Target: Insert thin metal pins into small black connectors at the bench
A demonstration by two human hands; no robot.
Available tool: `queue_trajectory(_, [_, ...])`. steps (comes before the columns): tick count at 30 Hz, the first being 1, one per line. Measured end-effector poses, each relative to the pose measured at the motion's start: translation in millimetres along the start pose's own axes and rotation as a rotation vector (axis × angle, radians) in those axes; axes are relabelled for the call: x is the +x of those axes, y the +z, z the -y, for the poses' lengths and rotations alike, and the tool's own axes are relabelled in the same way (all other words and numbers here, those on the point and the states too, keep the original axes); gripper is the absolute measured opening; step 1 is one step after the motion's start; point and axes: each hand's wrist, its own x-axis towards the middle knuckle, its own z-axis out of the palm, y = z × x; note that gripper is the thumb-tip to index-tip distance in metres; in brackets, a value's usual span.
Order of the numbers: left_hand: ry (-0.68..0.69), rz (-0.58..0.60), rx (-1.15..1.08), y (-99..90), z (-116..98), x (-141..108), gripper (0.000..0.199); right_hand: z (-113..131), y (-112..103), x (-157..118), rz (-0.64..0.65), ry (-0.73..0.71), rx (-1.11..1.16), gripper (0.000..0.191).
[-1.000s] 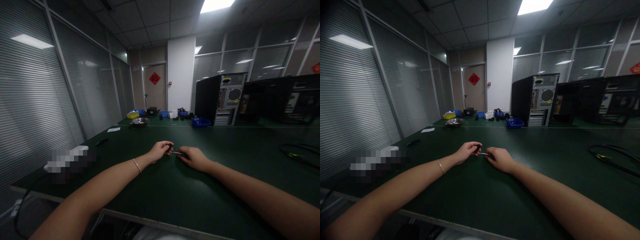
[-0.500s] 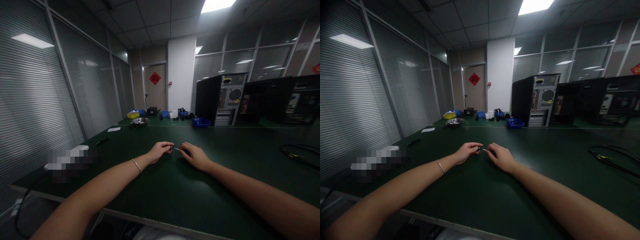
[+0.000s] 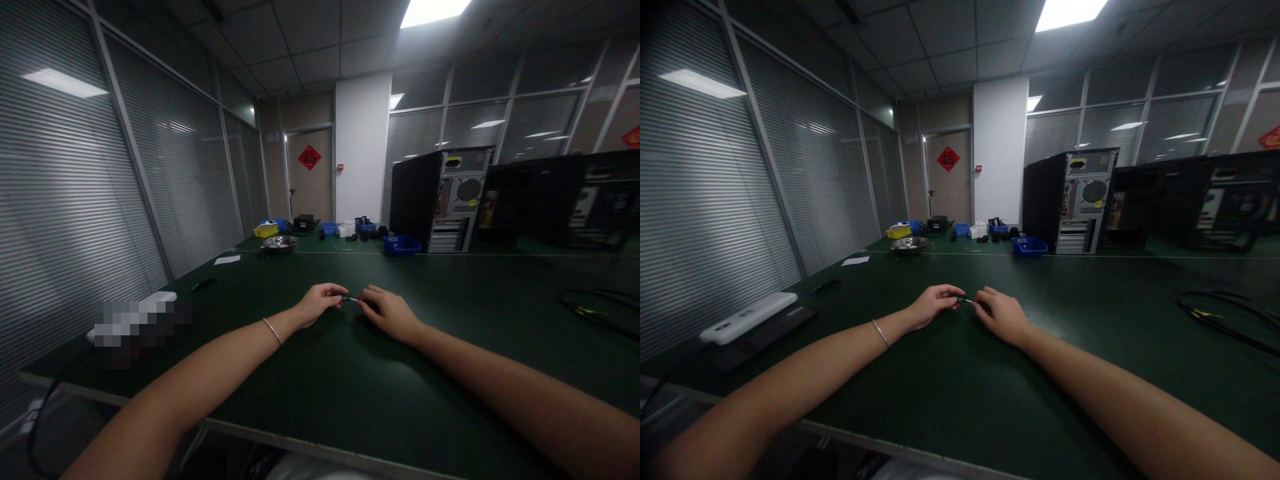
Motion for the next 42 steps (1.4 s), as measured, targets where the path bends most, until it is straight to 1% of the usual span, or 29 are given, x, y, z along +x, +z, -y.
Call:
queue_trajectory(5, [0.011,-0.008,0.038,1.5,-1,0,0.026,1,-1,0,-0.01,-0.005,-0.012,0.022])
queue_trajectory(15, [-0.028,-0.05,0.031,4.6,-6,-2,0.022,0,0,0,-0.021,0.012,-0.03,0.023])
queue_trajectory(26, [-0.038,-0.011,0.007,3.1,-6,-3,0.025,2,-2,0,-0.003,0.008,-0.025,0.024])
queue_trajectory(33, [-0.067,-0.013,-0.016,5.2,-12,-6,0.027,2,-2,0,-0.004,-0.012,-0.002,0.023])
queue_trajectory(42, [-0.094,-0.026,-0.047,3.7,-11,-5,0.025,3,-5,-1,0.022,-0.023,0.04,0.023])
